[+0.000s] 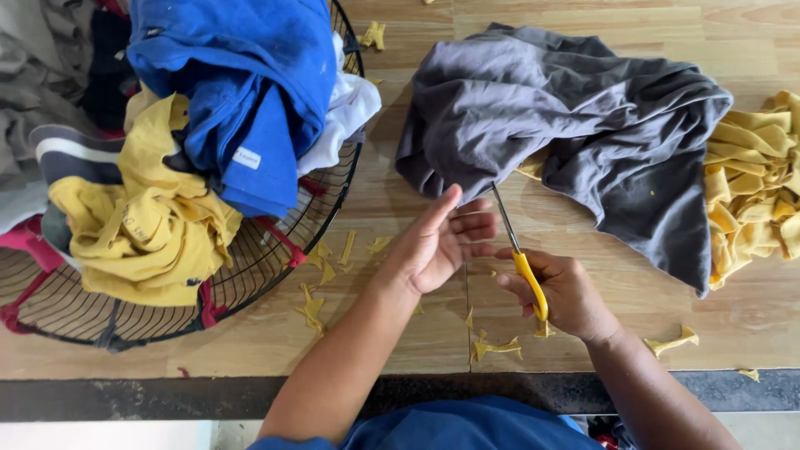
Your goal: Cutting strips of fabric from a t-shirt using scissors.
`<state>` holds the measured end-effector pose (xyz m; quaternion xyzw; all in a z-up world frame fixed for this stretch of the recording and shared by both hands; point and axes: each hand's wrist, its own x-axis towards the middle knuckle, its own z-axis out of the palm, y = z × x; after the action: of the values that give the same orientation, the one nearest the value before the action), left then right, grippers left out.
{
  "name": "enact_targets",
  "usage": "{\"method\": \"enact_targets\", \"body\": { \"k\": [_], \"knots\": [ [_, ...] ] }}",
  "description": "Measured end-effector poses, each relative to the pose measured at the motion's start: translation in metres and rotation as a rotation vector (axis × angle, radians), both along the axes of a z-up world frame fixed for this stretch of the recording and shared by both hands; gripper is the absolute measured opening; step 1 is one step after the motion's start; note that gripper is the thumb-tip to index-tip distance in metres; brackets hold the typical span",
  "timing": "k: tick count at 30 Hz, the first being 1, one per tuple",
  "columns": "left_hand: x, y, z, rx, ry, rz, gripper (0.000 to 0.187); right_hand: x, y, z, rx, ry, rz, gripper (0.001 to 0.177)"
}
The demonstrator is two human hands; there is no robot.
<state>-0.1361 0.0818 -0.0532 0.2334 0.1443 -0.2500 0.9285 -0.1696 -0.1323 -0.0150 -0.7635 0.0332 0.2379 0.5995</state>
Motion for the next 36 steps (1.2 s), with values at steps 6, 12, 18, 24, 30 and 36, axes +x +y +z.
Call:
{"method": "enact_targets", "body": {
  "k": [6,12,18,24,30,36],
  "knots": [
    [0.017,-0.019,0.008,0.313,-0.052,0.284,0.028,-0.007,-0.004,-0.005,-0.095,-0.010,-0.015,0.046],
    [0.015,-0.021,0.004,0.551,-0.193,0.368,0.022,-0.006,-0.009,-0.010,-0.036,0.045,0.066,0.051],
    [0.018,0.000,0.002,0.475,-0.267,0.313,0.024,0.009,-0.003,-0.016,-0.015,0.058,0.181,0.048],
    [0.021,0.016,-0.008,0.322,-0.184,0.271,0.022,0.017,0.013,-0.006,0.001,0.031,0.168,0.045],
    [0.021,0.023,-0.013,0.206,-0.139,0.184,0.018,0.019,0.009,-0.011,-0.012,0.055,0.164,0.044],
    [0.024,0.016,-0.016,0.271,-0.162,0.228,0.022,0.017,0.003,-0.015,-0.014,0.033,0.185,0.044]
  ]
}}
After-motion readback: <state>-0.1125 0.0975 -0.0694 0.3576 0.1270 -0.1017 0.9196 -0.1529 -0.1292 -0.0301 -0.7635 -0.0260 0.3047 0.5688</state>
